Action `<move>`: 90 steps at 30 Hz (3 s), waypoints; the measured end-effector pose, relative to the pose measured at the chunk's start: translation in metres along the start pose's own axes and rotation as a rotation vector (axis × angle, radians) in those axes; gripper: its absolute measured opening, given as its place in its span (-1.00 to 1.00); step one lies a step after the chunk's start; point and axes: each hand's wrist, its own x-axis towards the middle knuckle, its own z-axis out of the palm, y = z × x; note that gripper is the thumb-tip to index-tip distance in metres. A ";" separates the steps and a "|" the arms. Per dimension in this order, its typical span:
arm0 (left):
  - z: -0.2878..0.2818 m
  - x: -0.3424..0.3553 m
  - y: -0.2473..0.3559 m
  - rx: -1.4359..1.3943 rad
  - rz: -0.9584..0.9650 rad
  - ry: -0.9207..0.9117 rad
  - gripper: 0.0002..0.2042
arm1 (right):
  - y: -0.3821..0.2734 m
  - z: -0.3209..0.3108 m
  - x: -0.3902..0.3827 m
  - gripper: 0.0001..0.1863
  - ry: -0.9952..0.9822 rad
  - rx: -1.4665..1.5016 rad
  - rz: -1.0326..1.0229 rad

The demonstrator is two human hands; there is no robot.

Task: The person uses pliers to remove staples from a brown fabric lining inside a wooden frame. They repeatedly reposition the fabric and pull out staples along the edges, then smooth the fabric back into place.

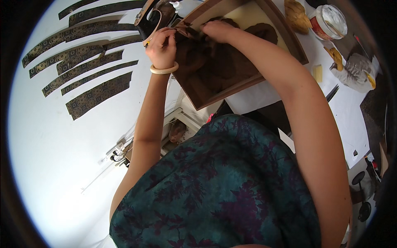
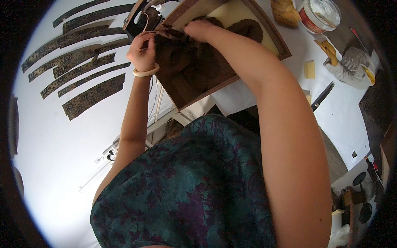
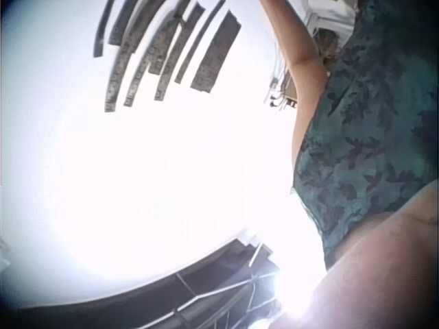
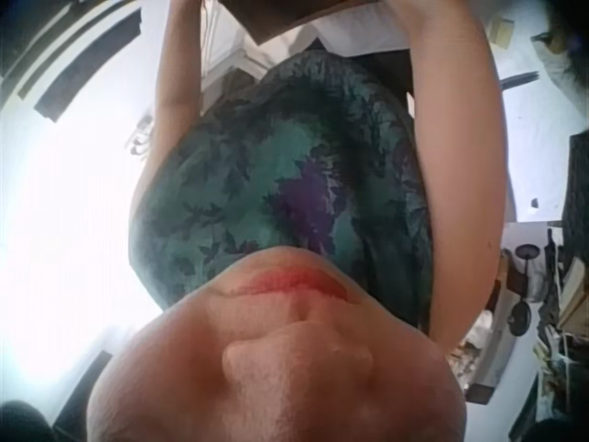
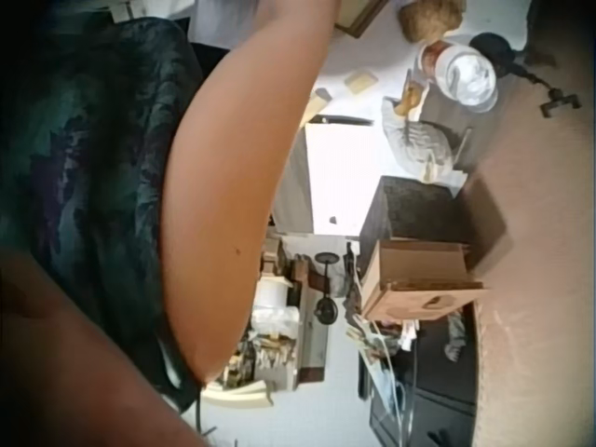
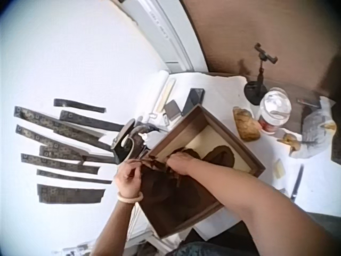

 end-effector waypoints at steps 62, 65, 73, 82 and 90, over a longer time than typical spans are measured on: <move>-0.040 -0.011 -0.014 -0.086 -0.275 0.163 -0.93 | -0.021 0.018 0.024 -0.76 -0.181 0.087 -0.056; -0.042 -0.011 -0.013 -0.097 -0.284 0.156 -0.94 | -0.026 0.010 0.024 -0.70 -0.253 0.054 -0.051; -0.050 -0.011 -0.024 -0.060 -0.506 0.198 -0.97 | -0.018 -0.043 -0.024 -0.65 -0.060 0.015 -0.044; -0.025 -0.114 0.018 0.012 -0.678 -0.233 -0.27 | 0.018 -0.156 -0.184 -0.52 0.531 -0.246 0.479; -0.045 -0.097 0.001 -0.041 -0.630 -0.192 -0.49 | -0.021 -0.170 -0.215 -0.77 0.512 -0.070 0.617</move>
